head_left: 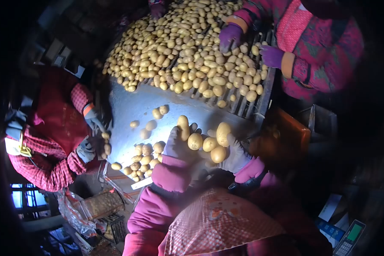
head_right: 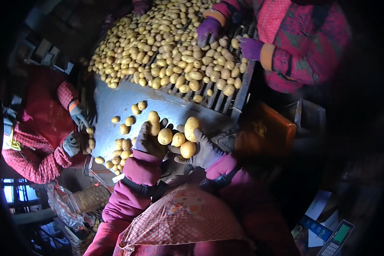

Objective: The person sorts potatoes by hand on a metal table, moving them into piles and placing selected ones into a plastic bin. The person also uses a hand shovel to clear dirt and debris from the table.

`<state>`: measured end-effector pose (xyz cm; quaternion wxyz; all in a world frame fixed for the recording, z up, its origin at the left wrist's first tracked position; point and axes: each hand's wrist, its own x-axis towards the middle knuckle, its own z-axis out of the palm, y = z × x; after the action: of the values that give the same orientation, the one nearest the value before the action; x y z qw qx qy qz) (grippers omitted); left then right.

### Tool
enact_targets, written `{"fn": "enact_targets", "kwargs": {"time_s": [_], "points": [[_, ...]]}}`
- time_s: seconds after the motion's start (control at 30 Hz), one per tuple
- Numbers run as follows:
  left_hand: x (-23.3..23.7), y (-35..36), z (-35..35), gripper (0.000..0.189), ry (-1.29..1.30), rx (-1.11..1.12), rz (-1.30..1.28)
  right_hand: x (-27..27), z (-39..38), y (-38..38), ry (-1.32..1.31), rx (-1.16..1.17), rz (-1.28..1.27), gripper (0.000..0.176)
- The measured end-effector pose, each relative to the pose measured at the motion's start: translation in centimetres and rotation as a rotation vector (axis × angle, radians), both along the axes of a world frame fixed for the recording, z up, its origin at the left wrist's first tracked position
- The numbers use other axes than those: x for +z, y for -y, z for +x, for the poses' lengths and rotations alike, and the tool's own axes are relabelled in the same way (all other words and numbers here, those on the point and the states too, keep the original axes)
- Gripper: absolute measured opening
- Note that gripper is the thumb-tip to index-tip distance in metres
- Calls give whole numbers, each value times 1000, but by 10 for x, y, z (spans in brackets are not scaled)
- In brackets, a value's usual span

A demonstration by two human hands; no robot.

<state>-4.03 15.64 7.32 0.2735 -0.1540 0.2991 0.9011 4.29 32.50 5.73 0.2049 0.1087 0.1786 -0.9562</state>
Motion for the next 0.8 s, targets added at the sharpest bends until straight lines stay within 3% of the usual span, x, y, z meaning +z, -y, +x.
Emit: {"fn": "enact_targets", "kwargs": {"time_s": [0.1, 0.17, 0.23, 0.3, 0.4, 0.47, 0.63, 0.7, 0.73, 0.77, 0.8], "points": [[-12, -12, 4, 44, -52, -123, 139, -7, 14, -14, 13, -67, -65, 75], [-9, -24, 12, 44, 32, -111, 92, -11, 23, -25, 12, -88, -122, 76], [14, -34, 21, 51, -77, -275, 64, -2, 32, -35, -6, -132, -170, 76], [21, -42, 23, 57, -74, -336, 92, 0, 40, -41, -3, -146, -133, 77], [19, -52, 23, 63, 88, -248, 99, 9, 49, -51, -22, -208, 45, 80], [23, -55, 29, 69, 108, -305, 298, 10, 53, -54, -17, -240, 41, 80], [17, -81, 36, 72, 114, -344, 205, 25, 76, -71, 23, -318, 121, 75], [1, -94, 41, 58, -196, -449, 58, 29, 87, -80, 48, -360, 160, 71], [-9, -110, 44, 48, -746, -466, -330, 29, 93, -83, 66, -385, 161, 69], [-14, -114, 51, 48, -742, -502, -317, 29, 101, -85, 86, -410, 159, 67], [-2, -119, 59, 52, -599, -559, -129, 20, 107, -85, 116, -494, 175, 63]]}}
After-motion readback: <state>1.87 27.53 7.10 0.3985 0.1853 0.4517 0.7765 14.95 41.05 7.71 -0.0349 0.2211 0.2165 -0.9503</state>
